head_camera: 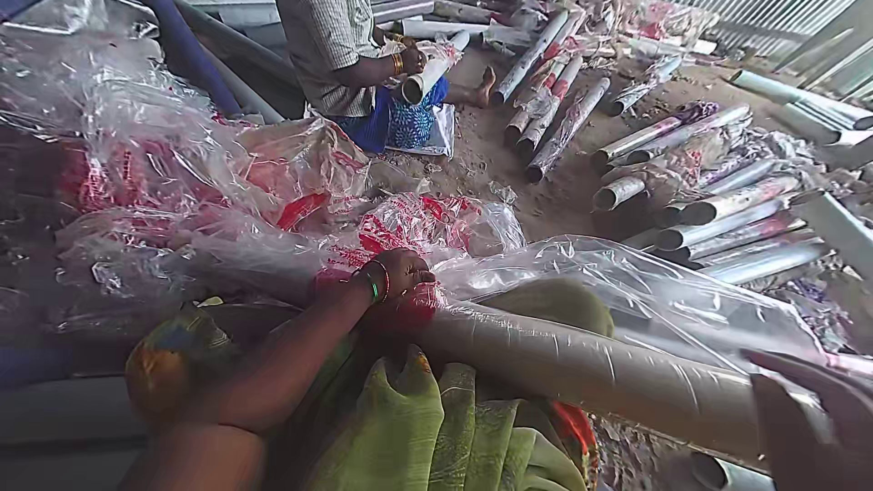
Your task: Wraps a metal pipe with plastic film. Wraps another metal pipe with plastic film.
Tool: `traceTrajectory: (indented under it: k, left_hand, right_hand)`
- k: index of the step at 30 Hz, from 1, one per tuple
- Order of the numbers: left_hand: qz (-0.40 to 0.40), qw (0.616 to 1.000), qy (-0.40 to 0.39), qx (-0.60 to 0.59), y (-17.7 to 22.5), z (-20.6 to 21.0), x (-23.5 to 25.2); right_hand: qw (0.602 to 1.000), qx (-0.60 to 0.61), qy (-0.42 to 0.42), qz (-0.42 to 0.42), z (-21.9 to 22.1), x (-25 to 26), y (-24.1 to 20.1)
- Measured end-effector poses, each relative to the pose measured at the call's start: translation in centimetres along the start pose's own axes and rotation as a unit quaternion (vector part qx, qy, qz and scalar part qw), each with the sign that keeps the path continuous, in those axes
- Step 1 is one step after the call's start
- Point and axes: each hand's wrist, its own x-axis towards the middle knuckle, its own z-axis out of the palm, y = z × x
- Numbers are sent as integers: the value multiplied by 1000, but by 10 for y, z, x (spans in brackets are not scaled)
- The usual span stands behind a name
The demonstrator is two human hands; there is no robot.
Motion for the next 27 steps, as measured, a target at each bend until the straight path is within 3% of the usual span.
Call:
traceTrajectory:
  k: [3,7,12,17,20,27]
  left_hand:
    - [34,993,106,49,-8,7,-1]
    - [-3,978,179,105,9,0,-13]
    - [7,984,168,54,39,-3,-18]
    - [-10,1000,2,14,83,2,3]
    - [-31,998,-58,-2,102,5,17]
    - [68,992,-5,106,98,10,18]
  right_hand:
    - [988,16,-130,-81,41,10,-36]
    - [976,-66,-150,-143,83,12,-45]
    - [974,-90,-144,-149,90,14,-47]
    - [975,-95,-135,-152,92,13,-44]
    - [974,-101,-132,-152,93,11,-42]
    - [977,-98,-106,-155,99,6,-38]
